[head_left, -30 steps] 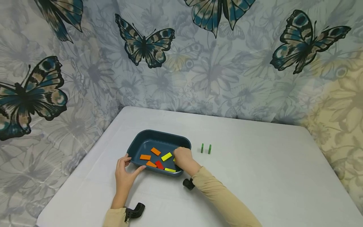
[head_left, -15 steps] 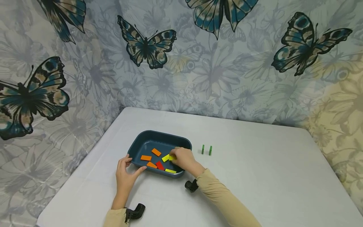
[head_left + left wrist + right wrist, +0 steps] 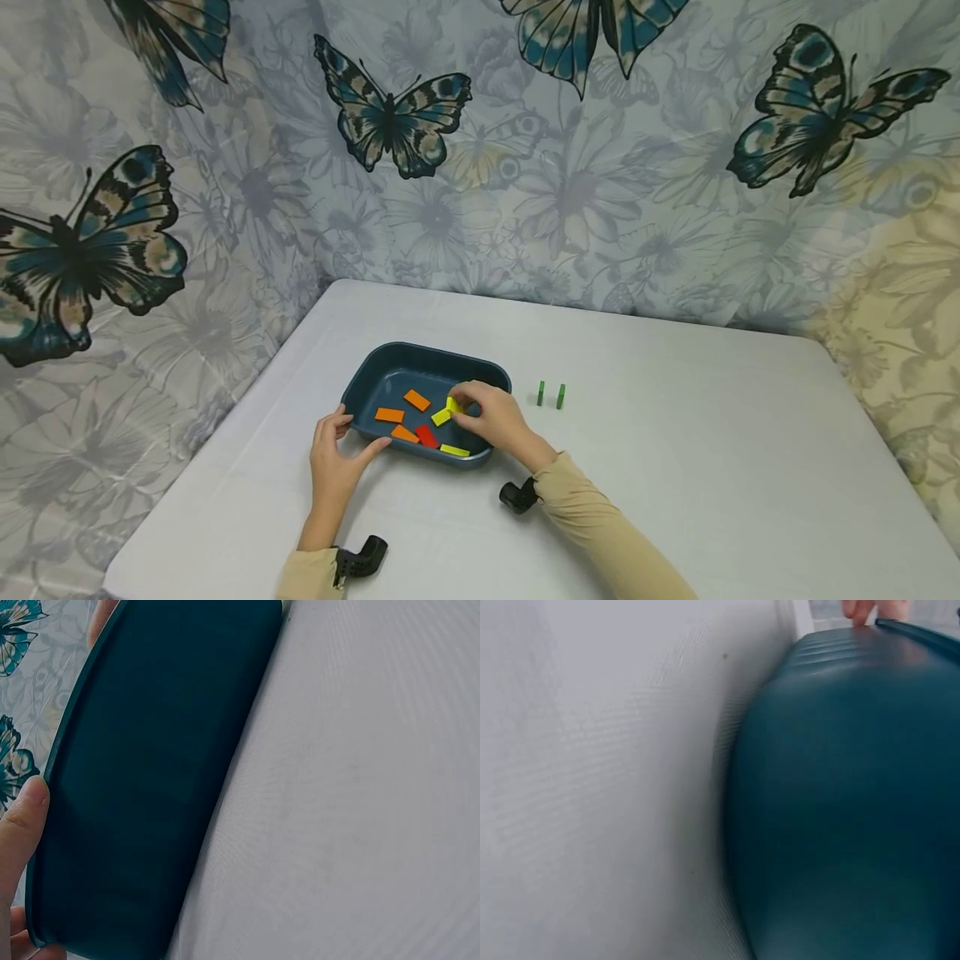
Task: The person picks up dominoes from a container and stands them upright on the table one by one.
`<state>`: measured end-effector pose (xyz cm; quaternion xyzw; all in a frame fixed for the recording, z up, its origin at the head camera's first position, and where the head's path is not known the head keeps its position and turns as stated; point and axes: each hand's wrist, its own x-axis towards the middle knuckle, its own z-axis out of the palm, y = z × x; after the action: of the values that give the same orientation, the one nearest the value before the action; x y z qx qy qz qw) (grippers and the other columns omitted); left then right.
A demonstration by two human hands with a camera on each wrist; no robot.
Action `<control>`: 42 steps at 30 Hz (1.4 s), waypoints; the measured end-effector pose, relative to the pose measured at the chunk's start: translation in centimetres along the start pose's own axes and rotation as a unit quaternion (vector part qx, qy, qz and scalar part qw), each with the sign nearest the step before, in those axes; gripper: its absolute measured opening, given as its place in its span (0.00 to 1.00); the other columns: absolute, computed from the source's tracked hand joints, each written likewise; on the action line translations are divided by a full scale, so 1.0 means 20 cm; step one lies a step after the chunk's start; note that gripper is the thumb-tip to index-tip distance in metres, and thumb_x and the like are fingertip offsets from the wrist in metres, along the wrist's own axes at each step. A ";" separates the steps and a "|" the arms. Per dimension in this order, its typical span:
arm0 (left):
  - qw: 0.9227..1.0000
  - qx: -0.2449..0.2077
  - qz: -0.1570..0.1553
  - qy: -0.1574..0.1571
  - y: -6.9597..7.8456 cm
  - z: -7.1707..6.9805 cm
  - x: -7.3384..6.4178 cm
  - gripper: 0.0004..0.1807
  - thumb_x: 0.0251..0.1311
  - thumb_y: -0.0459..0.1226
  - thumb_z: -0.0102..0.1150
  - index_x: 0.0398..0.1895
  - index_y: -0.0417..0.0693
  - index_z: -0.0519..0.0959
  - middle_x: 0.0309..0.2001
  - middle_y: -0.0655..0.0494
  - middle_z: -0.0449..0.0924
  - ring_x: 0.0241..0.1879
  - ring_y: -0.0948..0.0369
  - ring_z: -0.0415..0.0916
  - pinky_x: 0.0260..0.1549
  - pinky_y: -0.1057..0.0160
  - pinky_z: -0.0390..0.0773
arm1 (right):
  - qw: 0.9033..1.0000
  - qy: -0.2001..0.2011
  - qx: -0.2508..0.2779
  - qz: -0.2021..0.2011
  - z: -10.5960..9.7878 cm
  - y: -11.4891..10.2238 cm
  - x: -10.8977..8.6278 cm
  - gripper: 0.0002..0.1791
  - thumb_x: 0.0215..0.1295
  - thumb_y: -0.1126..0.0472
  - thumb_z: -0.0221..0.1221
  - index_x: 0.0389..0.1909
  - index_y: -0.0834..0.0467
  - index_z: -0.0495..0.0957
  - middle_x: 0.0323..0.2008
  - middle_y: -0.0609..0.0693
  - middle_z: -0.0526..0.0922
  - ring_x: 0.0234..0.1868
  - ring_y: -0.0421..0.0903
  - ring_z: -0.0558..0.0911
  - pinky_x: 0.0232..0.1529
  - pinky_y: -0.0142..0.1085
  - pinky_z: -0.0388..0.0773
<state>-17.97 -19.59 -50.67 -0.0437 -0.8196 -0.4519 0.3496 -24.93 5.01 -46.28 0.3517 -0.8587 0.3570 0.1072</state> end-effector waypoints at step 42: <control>1.000 -0.001 -0.016 -0.014 0.02 -0.01 0.00 0.23 0.27 0.33 0.76 0.31 0.36 0.77 0.49 0.39 0.67 0.53 0.46 0.63 0.49 0.44 0.64 | 0.968 0.080 0.090 0.222 -0.58 0.40 -0.44 0.12 0.52 0.73 0.60 0.37 0.67 0.71 0.33 0.58 0.78 0.37 0.55 0.78 0.37 0.40 0.77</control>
<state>-17.64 -19.43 -50.30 -0.0371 -0.8247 -0.4573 0.3307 -24.81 21.53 -46.07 0.1308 -0.8682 0.4747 0.0615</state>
